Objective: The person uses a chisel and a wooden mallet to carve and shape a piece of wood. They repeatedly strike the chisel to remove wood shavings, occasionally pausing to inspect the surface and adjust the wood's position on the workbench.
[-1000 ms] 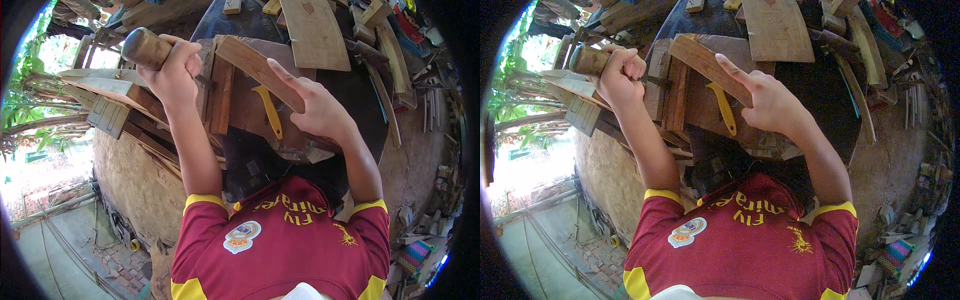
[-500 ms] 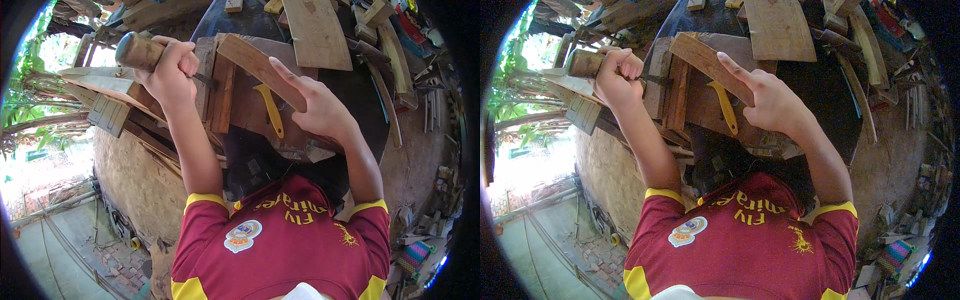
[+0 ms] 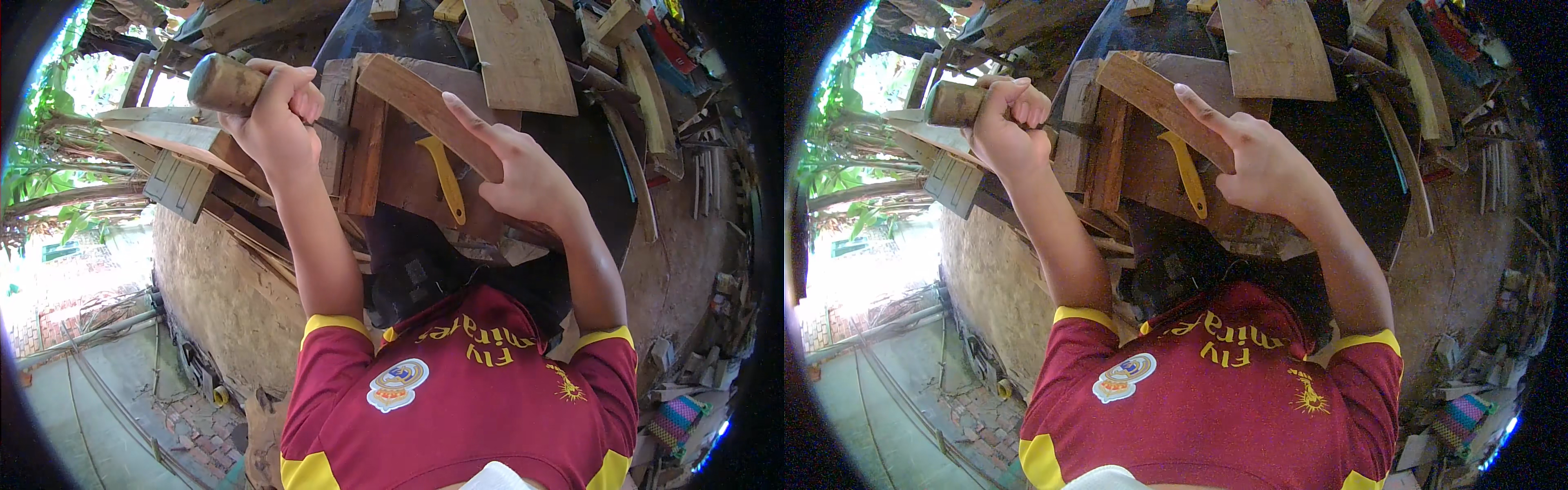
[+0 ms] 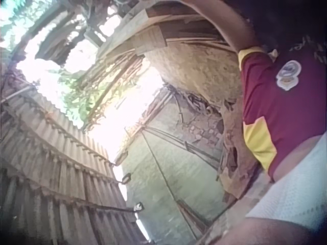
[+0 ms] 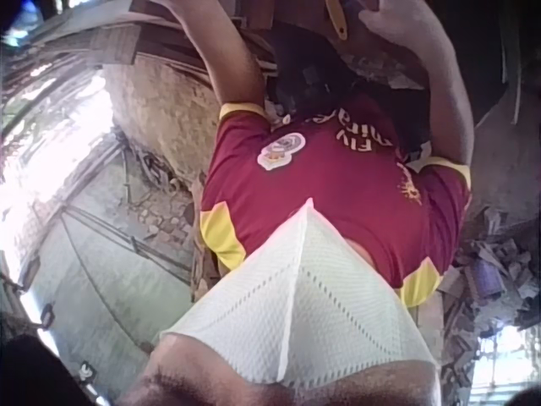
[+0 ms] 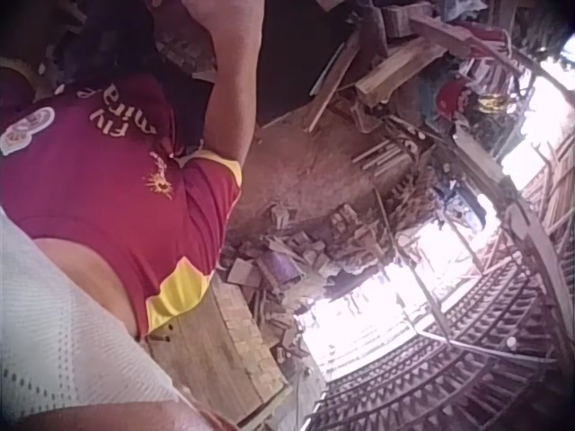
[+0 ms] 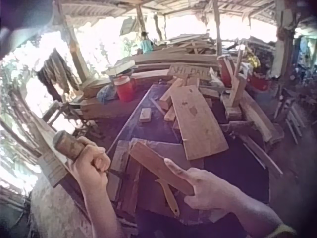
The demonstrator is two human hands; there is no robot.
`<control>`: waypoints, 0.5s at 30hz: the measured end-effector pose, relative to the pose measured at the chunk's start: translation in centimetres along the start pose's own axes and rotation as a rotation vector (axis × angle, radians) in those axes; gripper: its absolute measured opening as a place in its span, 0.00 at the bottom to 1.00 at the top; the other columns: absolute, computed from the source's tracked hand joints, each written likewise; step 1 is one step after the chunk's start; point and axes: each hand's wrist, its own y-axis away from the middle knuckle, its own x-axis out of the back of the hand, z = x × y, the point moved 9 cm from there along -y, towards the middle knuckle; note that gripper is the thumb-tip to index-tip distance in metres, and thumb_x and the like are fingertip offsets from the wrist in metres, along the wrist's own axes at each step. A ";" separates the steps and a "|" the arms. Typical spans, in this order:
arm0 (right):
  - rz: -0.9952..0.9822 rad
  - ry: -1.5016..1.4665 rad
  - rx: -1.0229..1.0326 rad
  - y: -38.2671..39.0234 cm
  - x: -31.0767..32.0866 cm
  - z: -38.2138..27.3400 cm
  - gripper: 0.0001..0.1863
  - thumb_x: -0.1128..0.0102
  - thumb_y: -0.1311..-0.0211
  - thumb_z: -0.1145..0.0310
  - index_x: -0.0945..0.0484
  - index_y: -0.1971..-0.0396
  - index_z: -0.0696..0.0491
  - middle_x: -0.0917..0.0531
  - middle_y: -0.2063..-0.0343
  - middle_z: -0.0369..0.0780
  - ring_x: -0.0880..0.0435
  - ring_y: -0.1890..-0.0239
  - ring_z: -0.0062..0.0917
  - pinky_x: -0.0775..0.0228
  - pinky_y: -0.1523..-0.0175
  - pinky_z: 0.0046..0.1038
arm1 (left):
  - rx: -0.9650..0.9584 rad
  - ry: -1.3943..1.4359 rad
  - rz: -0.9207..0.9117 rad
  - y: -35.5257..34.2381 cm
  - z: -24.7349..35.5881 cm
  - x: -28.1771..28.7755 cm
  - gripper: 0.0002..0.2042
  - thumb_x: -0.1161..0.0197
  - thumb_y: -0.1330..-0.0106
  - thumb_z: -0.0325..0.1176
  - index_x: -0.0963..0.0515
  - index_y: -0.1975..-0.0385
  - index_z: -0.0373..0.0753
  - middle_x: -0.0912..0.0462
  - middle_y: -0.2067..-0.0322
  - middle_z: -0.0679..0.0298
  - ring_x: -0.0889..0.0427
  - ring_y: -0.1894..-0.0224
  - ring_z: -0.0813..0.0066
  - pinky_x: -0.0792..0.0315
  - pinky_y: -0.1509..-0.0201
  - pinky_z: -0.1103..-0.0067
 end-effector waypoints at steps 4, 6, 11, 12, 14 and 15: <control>0.006 0.006 0.002 0.0 0.0 0.1 0.54 0.46 0.64 0.77 0.49 0.30 0.32 0.25 0.71 0.49 0.24 0.63 0.44 0.32 0.49 0.35 | 0.013 0.078 0.016 -0.2 -0.2 0.2 0.08 0.41 0.54 0.17 0.33 0.85 0.36 0.39 0.91 0.68 0.42 0.91 0.80 0.49 0.87 0.81; 0.004 -0.002 0.007 0.0 0.0 0.0 0.54 0.46 0.64 0.77 0.49 0.30 0.32 0.25 0.71 0.49 0.24 0.63 0.43 0.32 0.50 0.35 | 0.008 0.093 0.025 -0.2 -0.1 0.2 0.09 0.41 0.55 0.15 0.32 0.87 0.35 0.37 0.92 0.67 0.40 0.92 0.80 0.48 0.87 0.82; 0.029 0.004 0.040 0.1 0.1 -0.2 0.53 0.45 0.62 0.78 0.51 0.30 0.30 0.25 0.72 0.51 0.23 0.65 0.46 0.29 0.52 0.36 | -0.004 0.063 0.000 0.1 0.1 -0.8 0.08 0.41 0.55 0.14 0.32 0.87 0.34 0.36 0.92 0.67 0.40 0.92 0.80 0.47 0.88 0.83; 0.030 0.006 0.043 0.1 0.2 -0.2 0.53 0.45 0.62 0.78 0.51 0.30 0.30 0.25 0.71 0.50 0.23 0.65 0.46 0.29 0.52 0.36 | 0.001 0.046 -0.013 0.1 -0.1 -1.1 0.08 0.40 0.55 0.15 0.31 0.87 0.34 0.35 0.92 0.68 0.39 0.92 0.81 0.47 0.87 0.83; 0.023 0.000 0.029 0.1 0.2 -0.2 0.53 0.45 0.62 0.77 0.50 0.30 0.30 0.25 0.70 0.51 0.23 0.64 0.47 0.30 0.51 0.37 | 0.006 0.012 -0.035 0.0 -0.4 -1.5 0.07 0.39 0.55 0.16 0.29 0.87 0.34 0.34 0.92 0.68 0.37 0.92 0.81 0.45 0.87 0.84; 0.020 -0.003 0.022 0.1 0.3 -0.2 0.53 0.45 0.62 0.77 0.50 0.30 0.30 0.24 0.70 0.51 0.23 0.64 0.47 0.30 0.50 0.37 | -0.002 -0.019 -0.037 0.0 -0.5 -1.8 0.07 0.38 0.55 0.17 0.29 0.86 0.34 0.33 0.91 0.68 0.36 0.92 0.82 0.44 0.87 0.85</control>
